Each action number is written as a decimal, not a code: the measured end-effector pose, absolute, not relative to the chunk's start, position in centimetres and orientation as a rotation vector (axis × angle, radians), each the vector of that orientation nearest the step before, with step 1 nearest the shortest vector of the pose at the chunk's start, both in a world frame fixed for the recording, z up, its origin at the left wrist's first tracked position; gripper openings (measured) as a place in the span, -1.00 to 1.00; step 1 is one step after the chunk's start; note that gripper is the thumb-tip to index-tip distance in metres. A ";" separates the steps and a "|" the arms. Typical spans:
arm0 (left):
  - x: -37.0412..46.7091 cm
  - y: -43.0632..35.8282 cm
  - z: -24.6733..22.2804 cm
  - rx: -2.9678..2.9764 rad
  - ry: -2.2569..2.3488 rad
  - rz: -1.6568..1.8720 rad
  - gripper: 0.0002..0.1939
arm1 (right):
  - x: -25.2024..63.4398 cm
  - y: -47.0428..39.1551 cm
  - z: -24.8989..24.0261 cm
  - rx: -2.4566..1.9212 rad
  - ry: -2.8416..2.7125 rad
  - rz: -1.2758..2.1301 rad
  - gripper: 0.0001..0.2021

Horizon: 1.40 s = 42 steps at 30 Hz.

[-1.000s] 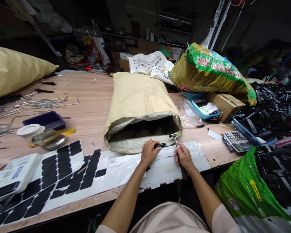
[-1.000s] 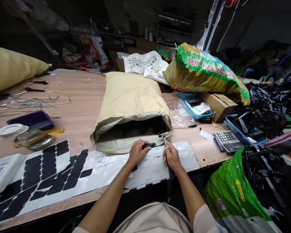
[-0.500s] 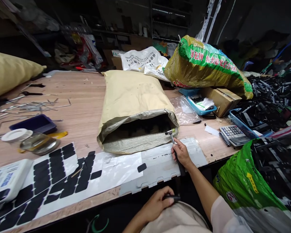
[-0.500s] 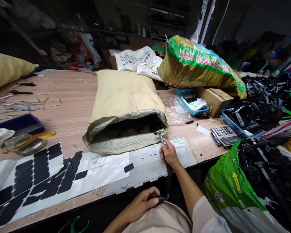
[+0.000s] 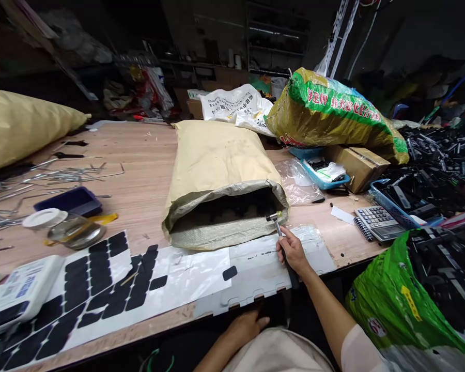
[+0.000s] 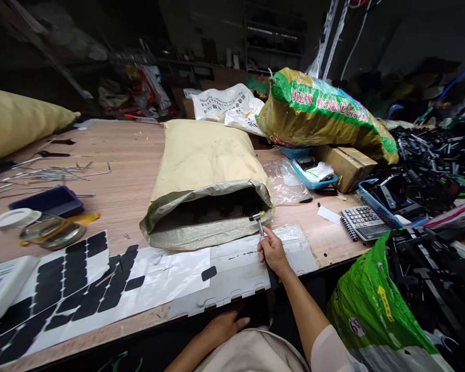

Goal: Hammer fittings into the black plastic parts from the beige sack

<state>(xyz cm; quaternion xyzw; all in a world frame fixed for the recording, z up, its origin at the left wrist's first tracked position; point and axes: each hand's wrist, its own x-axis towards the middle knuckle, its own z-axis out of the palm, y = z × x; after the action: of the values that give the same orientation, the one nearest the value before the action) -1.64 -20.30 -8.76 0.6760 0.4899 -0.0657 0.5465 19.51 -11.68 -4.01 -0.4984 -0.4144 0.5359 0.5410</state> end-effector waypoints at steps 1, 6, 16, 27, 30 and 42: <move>-1.9 -20.1 -6.9 1.647 1.077 -0.180 -0.41 | 19.5 -11.7 -4.1 -1.183 -0.988 1.275 -0.42; -3.3 -15.0 1.3 1.570 0.751 0.041 -0.50 | 19.5 -11.6 -4.2 -1.186 -0.995 1.263 -0.44; -5.4 2.0 -1.8 1.494 2.314 0.945 -0.69 | 19.6 -11.6 -3.8 -1.185 -0.979 1.266 -0.43; -4.9 -3.4 -2.7 1.858 1.746 1.021 -0.80 | 19.4 -11.7 -3.6 -1.202 -0.973 1.264 -0.45; -2.4 -4.9 -3.8 2.095 1.511 0.920 -0.84 | 19.4 -11.8 -3.6 -1.224 -0.993 1.258 -0.43; -1.1 -5.2 -4.2 2.182 1.591 0.718 -0.84 | 18.8 -12.7 -2.6 -1.401 -1.377 1.103 -0.49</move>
<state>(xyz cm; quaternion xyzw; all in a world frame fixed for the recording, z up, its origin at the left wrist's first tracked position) -1.08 -5.23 -4.24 0.7691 0.5609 0.2530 0.1727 18.78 -12.67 -2.59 -0.5616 -0.5517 0.4420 0.4299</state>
